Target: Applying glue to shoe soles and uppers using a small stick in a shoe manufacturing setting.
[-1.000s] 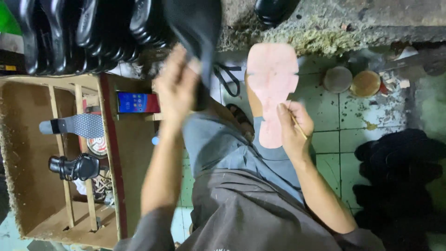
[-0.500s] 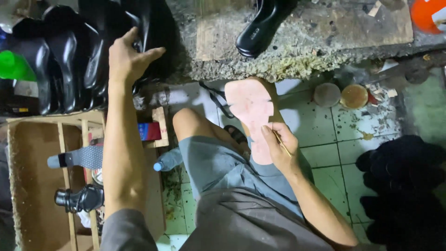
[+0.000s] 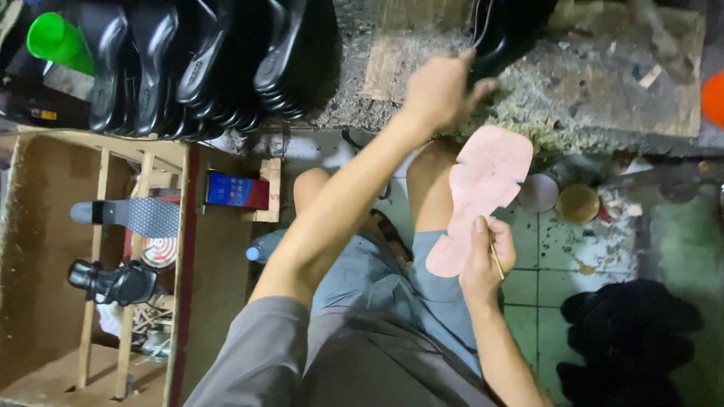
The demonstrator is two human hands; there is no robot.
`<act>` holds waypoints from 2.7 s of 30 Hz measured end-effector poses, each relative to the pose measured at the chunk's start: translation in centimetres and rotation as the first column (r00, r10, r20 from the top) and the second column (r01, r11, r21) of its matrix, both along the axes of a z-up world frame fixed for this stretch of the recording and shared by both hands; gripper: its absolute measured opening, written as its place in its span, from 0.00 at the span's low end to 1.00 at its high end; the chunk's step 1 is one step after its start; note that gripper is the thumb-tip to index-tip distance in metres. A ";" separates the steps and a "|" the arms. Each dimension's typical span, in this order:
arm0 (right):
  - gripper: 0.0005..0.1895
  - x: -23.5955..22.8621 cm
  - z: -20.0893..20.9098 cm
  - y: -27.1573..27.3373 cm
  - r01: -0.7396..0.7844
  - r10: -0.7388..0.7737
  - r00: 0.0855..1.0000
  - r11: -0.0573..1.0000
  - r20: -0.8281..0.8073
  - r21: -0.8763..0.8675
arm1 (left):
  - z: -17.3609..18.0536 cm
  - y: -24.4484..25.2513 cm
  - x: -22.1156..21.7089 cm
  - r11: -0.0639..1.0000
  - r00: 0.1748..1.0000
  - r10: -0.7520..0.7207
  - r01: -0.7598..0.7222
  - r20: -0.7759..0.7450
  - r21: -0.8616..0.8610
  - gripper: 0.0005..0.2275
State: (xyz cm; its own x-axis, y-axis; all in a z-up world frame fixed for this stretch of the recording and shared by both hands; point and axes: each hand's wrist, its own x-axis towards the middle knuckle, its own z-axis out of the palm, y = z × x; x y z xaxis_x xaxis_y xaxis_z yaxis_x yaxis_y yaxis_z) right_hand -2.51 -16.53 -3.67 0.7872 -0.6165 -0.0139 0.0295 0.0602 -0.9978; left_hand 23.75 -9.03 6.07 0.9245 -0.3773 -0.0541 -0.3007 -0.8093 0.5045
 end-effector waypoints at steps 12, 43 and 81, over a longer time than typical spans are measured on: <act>0.09 0.1 0.8 -1.1 0.032 -0.029 0.999 0.989 -0.023 0.142 | -1.9 4.6 -12.2 0.818 0.936 0.188 0.019 0.298 -0.575 0.15; 0.10 0.8 -3.2 -1.1 -0.236 0.246 0.969 0.953 0.027 -0.191 | 4.6 23.4 -5.5 0.639 0.994 -0.106 0.079 0.015 -0.765 0.13; 0.19 1.1 5.9 0.6 -0.294 0.298 0.955 0.938 -0.011 -0.183 | 2.4 23.5 1.8 0.922 0.911 0.381 -0.387 0.156 0.010 0.25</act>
